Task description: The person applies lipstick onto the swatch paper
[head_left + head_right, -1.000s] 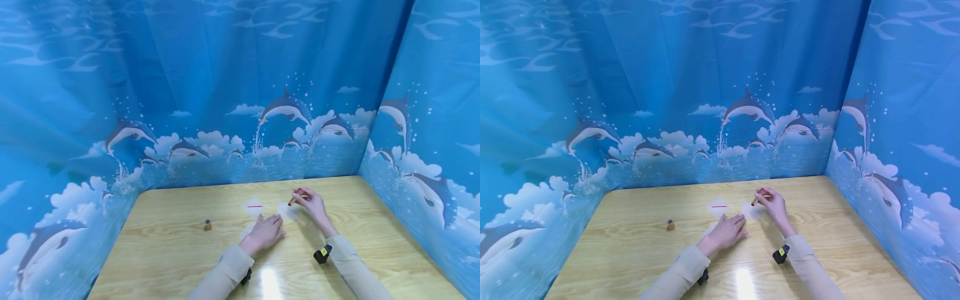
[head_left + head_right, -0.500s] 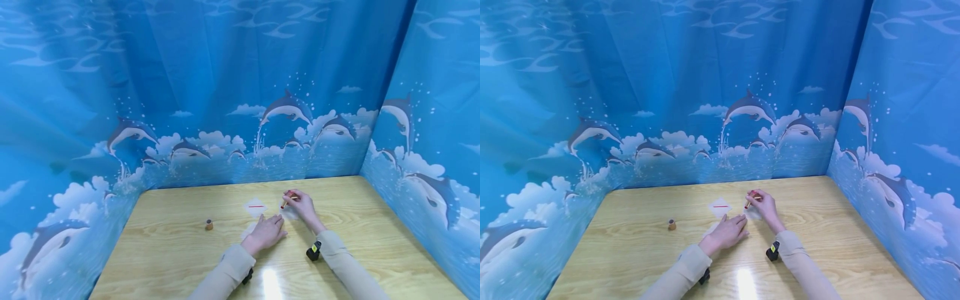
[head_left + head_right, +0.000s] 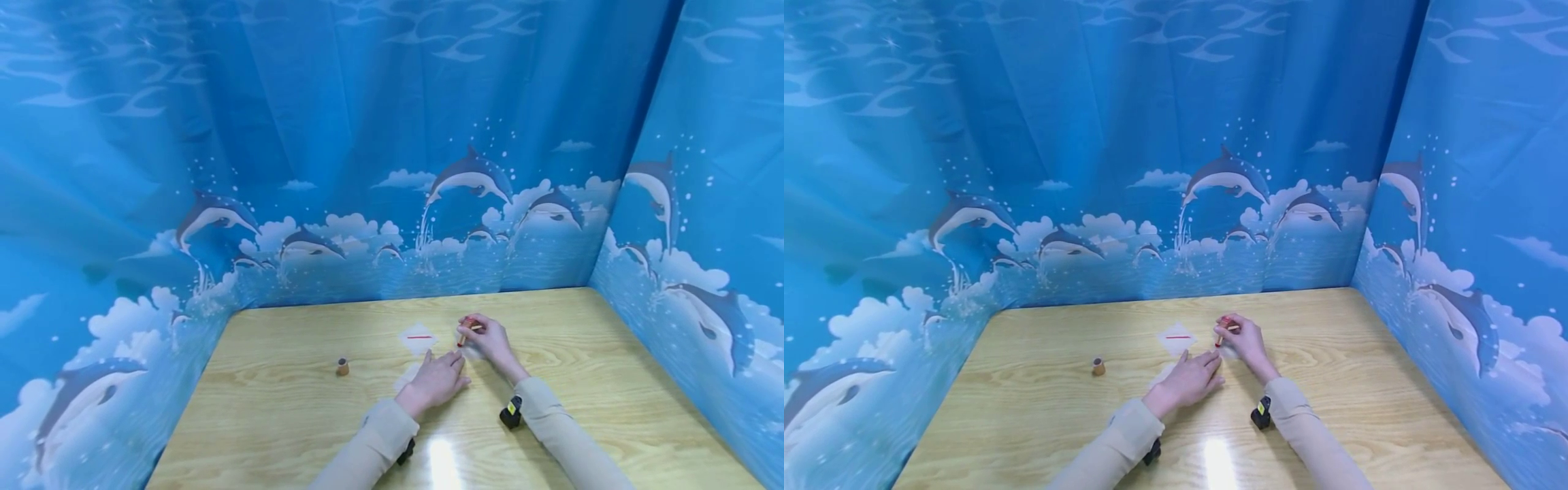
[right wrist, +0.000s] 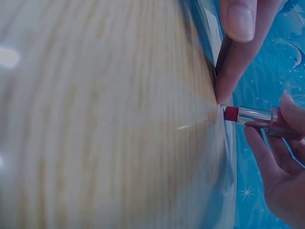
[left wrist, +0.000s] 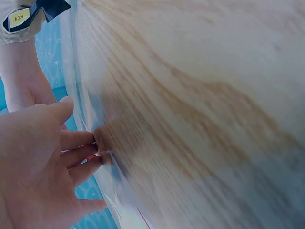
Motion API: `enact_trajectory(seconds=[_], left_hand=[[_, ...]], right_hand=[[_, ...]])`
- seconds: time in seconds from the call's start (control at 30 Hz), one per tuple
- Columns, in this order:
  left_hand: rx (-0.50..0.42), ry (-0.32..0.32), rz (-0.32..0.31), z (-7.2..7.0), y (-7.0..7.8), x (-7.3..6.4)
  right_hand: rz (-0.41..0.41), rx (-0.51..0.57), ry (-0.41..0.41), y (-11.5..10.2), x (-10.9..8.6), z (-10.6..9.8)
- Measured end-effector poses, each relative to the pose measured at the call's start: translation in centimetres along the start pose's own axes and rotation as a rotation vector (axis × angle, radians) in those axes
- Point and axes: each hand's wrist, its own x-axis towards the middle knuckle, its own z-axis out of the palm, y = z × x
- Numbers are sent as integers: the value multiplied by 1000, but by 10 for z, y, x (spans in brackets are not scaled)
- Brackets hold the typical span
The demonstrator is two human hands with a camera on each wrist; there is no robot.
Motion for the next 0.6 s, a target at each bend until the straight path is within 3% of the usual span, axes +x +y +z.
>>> enact_trajectory(seconds=[0.6], left_hand=[[1, -10, -16, -2, 2, 1]], right_hand=[[-33, -57, -31, 0, 1, 0]])
